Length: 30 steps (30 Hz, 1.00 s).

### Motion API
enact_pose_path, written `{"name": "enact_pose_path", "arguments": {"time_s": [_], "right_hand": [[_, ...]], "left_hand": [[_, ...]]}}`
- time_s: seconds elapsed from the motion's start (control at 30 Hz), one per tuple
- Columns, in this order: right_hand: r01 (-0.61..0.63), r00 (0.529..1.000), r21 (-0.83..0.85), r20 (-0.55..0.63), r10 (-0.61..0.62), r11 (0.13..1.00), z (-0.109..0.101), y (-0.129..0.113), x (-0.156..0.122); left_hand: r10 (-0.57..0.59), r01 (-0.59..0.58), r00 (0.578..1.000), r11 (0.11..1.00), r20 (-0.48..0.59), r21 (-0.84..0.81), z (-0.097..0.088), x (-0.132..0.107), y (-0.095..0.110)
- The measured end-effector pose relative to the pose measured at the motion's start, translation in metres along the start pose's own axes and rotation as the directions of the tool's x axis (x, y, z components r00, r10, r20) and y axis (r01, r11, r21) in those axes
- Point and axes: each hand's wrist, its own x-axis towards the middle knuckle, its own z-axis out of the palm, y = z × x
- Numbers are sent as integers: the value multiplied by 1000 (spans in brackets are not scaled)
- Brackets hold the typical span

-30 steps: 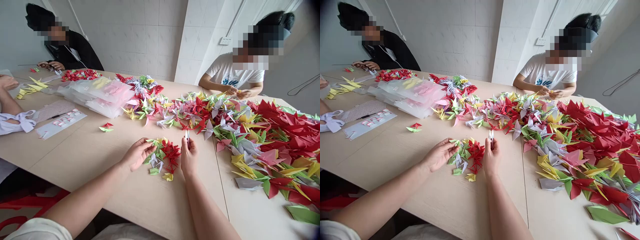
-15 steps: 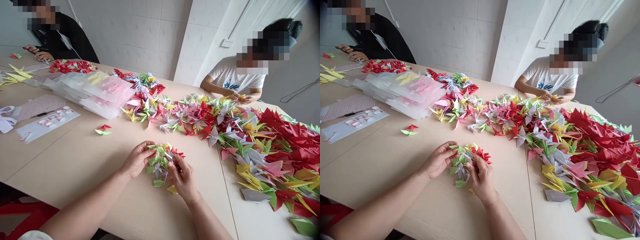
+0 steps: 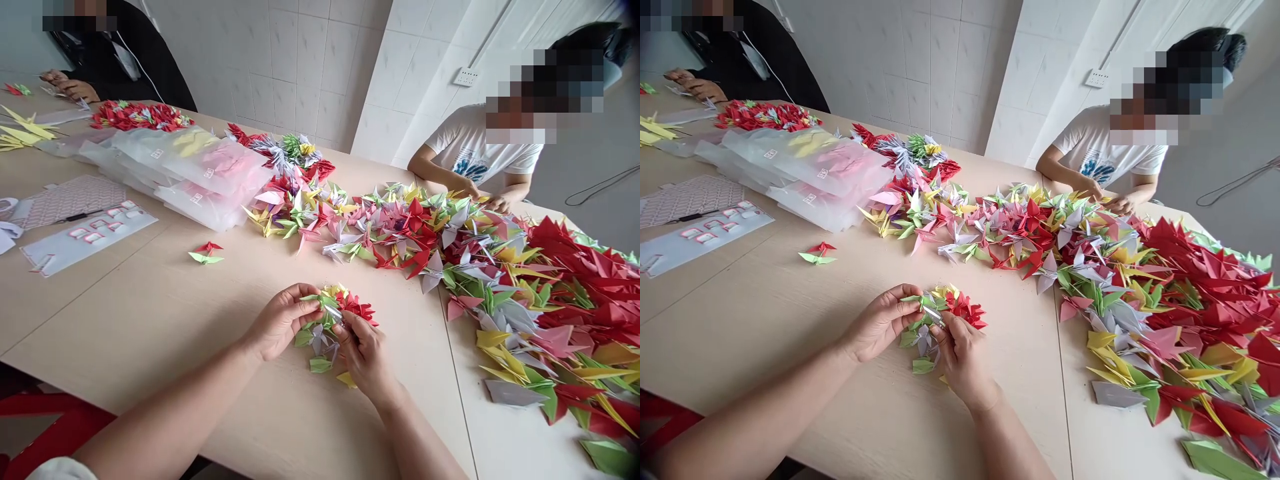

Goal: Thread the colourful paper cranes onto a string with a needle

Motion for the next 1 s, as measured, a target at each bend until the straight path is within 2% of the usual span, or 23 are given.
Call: {"name": "enact_pose_path", "arguments": {"time_s": [0.37,1.0], "right_hand": [[33,999,-115,-17,-36,993,1,2,-1],[40,998,-100,54,-35,994,-3,2,1]], "left_hand": [[4,-6,999,998,32,58,-2,-1,1],[-26,21,998,996,48,89,-5,-1,1]]}}
